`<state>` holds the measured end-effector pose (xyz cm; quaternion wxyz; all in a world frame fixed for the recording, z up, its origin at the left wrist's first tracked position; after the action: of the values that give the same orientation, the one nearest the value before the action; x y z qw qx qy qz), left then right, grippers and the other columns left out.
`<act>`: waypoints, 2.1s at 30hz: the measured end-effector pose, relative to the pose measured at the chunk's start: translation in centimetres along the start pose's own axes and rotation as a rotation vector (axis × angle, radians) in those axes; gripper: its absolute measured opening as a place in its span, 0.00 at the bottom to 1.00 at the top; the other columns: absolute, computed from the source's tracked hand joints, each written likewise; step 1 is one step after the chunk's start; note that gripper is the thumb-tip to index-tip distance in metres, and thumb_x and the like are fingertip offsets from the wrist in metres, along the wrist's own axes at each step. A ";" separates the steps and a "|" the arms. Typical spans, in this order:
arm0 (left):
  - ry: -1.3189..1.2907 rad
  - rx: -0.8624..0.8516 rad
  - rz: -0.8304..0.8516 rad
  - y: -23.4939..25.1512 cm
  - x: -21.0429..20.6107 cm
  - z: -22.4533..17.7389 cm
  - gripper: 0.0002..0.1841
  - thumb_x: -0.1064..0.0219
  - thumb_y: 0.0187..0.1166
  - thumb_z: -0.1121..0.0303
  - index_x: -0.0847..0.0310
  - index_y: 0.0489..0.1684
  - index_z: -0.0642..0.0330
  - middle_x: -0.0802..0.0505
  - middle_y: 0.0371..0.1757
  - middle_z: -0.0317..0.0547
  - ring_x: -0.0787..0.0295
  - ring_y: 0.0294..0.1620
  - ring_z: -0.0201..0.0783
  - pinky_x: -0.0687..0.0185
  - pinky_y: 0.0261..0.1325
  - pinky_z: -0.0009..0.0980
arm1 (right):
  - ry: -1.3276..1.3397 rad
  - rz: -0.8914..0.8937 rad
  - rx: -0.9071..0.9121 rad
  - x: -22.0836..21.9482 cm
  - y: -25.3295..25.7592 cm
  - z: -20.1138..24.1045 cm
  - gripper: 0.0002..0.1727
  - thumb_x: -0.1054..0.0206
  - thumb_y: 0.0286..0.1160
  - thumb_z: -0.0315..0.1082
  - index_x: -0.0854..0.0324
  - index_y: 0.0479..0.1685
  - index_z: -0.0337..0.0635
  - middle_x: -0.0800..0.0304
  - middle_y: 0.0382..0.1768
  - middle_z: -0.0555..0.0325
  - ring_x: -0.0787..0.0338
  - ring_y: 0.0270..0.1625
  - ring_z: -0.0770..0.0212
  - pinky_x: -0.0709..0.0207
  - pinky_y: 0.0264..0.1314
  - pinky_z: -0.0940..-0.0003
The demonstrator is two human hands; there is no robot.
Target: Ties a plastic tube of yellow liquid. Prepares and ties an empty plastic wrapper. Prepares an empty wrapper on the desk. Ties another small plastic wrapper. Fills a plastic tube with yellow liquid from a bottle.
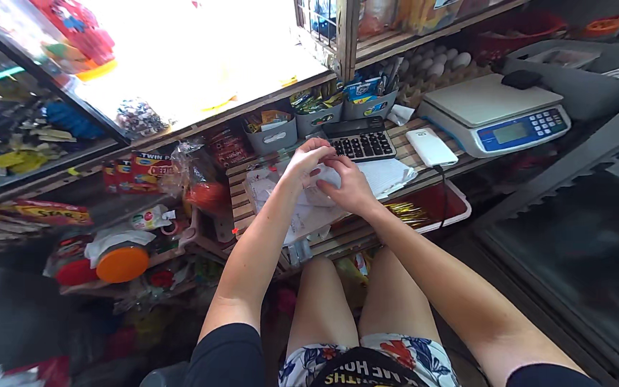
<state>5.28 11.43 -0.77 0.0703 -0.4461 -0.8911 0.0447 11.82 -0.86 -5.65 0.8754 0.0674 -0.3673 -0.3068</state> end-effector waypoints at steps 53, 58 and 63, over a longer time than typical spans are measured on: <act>0.385 -0.468 -0.016 -21.7 -6.2 8.4 0.05 0.28 0.79 0.69 0.11 0.41 0.62 0.07 0.33 0.36 0.12 0.31 0.22 0.15 0.36 0.19 | 0.763 0.066 -0.162 5.5 -18.8 0.7 0.07 0.28 0.72 0.23 0.09 0.45 0.38 0.07 0.33 0.63 0.10 0.31 0.72 0.13 0.37 0.78; 0.348 -0.487 0.005 -21.8 -6.8 8.1 0.05 0.28 0.79 0.71 0.10 0.41 0.64 0.07 0.36 0.39 0.10 0.35 0.25 0.12 0.40 0.22 | 0.362 -0.094 -0.066 4.7 -18.4 1.3 0.16 0.37 0.86 0.40 0.17 0.27 0.46 0.23 0.18 0.72 0.26 0.18 0.82 0.33 0.19 0.87; 0.356 -0.472 -0.082 -21.5 -5.3 8.1 0.05 0.29 0.80 0.70 0.10 0.41 0.63 0.08 0.34 0.37 0.12 0.32 0.25 0.14 0.36 0.21 | 0.659 0.066 -0.209 4.4 -17.2 1.0 0.13 0.31 0.81 0.36 0.14 0.26 0.45 0.13 0.19 0.68 0.16 0.20 0.76 0.20 0.23 0.82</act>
<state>-9.83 -5.79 -6.15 0.1214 -0.4148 -0.8677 -0.2455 5.14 -17.17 -8.20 0.9586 0.0611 -0.0337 -0.2761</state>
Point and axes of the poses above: each hand's wrist, its own y-axis towards the middle knuckle, its own x-axis out of the back of the hand, z = x × y, the point moved 2 cm from there along y, towards the middle knuckle
